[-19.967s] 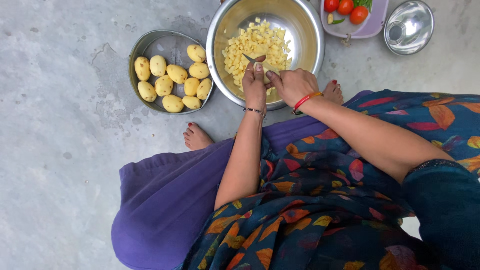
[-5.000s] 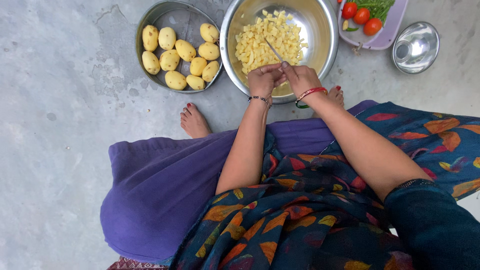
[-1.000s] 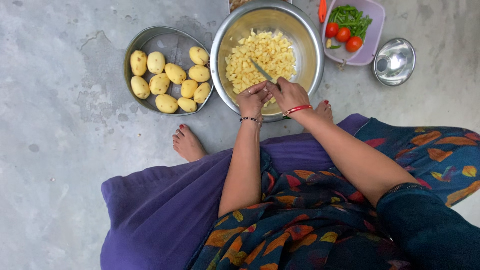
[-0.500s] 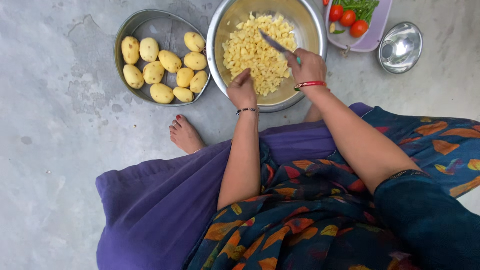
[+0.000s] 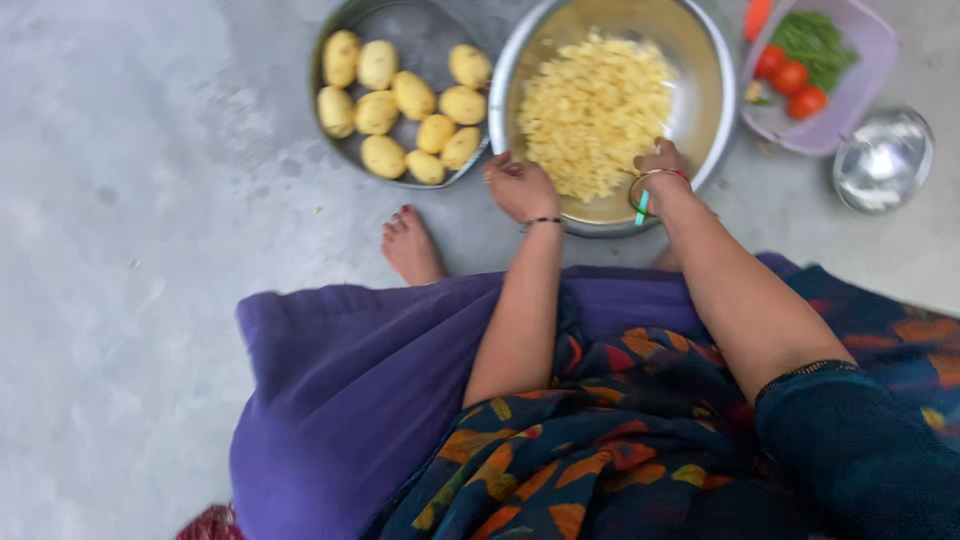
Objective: The person sits on the floor and uses a knife to peel and chop boiled potatoes into small cubes, placing the diced pieces into a metal bowl. Additional whole potatoes are kept in a separate tray nearby.
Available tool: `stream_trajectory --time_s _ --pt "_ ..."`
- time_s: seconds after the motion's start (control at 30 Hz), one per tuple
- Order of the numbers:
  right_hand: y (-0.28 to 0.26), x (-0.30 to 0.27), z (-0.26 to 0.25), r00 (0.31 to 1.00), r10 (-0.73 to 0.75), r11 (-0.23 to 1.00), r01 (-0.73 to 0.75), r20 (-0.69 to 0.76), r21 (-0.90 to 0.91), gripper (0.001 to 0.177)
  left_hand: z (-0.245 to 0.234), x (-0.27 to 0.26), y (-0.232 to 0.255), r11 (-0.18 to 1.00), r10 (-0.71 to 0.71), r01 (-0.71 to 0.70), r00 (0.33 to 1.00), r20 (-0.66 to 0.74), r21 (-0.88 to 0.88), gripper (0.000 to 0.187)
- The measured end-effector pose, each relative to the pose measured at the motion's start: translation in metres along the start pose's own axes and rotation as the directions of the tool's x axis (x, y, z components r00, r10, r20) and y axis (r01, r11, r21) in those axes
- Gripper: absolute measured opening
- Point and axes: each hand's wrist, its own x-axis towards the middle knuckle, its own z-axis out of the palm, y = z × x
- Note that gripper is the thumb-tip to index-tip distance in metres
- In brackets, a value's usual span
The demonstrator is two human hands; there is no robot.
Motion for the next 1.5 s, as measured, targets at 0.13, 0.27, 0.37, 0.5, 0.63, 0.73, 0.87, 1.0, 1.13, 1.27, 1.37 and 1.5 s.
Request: stream_trajectory --time_s 0.13,0.27,0.37,0.5,0.63,0.73,0.87,1.0,1.13,1.27,1.37,1.5 --pt "-0.039 0.005 0.021 0.941 0.118 0.917 -0.226 0.319 0.328 0.054 -0.009 -0.003 0.019 0.997 -0.063 0.064 0.997 0.035 -0.035 0.023" --pt "-0.09 -0.014 0.003 0.969 -0.138 0.989 0.126 0.204 0.072 0.042 -0.019 -0.008 0.032 0.984 -0.13 0.145 0.981 0.141 -0.102 0.029" --pt "-0.113 -0.027 -0.005 0.802 -0.594 0.777 0.592 0.064 -0.213 0.015 -0.016 -0.007 0.031 0.97 -0.115 0.151 0.976 0.186 -0.19 0.017" --pt "-0.123 -0.042 -0.011 0.955 -0.229 0.783 0.296 0.188 -0.547 0.031 -0.009 -0.008 0.02 0.958 -0.079 0.139 0.968 0.238 -0.249 0.01" --pt "-0.136 -0.055 -0.003 0.836 -0.474 0.677 0.547 0.278 -0.492 0.039 -0.003 -0.006 0.012 0.973 -0.116 0.163 0.957 0.266 -0.165 0.014" --pt "-0.164 -0.057 0.024 0.614 -0.678 0.585 0.783 0.404 -0.21 0.048 -0.002 -0.002 0.009 0.957 -0.156 0.21 0.953 0.26 -0.199 0.02" --pt "-0.21 -0.064 0.083 0.477 -0.698 0.434 0.875 0.534 -0.214 0.031 0.001 -0.001 0.009 0.977 -0.146 0.177 0.962 0.232 -0.12 0.024" --pt "-0.234 -0.095 0.16 0.352 -0.645 0.338 0.928 0.678 -0.159 0.028 0.002 -0.001 0.012 0.974 -0.162 0.193 0.96 0.23 -0.118 0.024" --pt "-0.236 -0.136 0.235 0.22 -0.469 0.193 0.971 0.855 -0.144 0.05 -0.005 -0.002 0.014 0.958 -0.226 0.26 0.943 0.243 -0.119 0.026" --pt "-0.224 -0.151 0.283 0.231 -0.343 0.088 0.973 0.91 -0.214 0.049 -0.006 -0.011 0.022 0.939 -0.263 0.308 0.929 0.261 -0.151 0.028" --pt "-0.207 -0.143 0.298 0.128 -0.422 0.025 0.991 0.897 -0.129 0.047 -0.012 -0.024 0.019 0.923 -0.293 0.347 0.914 0.281 -0.165 0.03" --pt "-0.196 -0.133 0.31 0.124 -0.319 -0.108 0.98 0.94 -0.166 0.055 -0.018 -0.022 0.017 0.903 -0.313 0.38 0.901 0.301 -0.2 0.033"
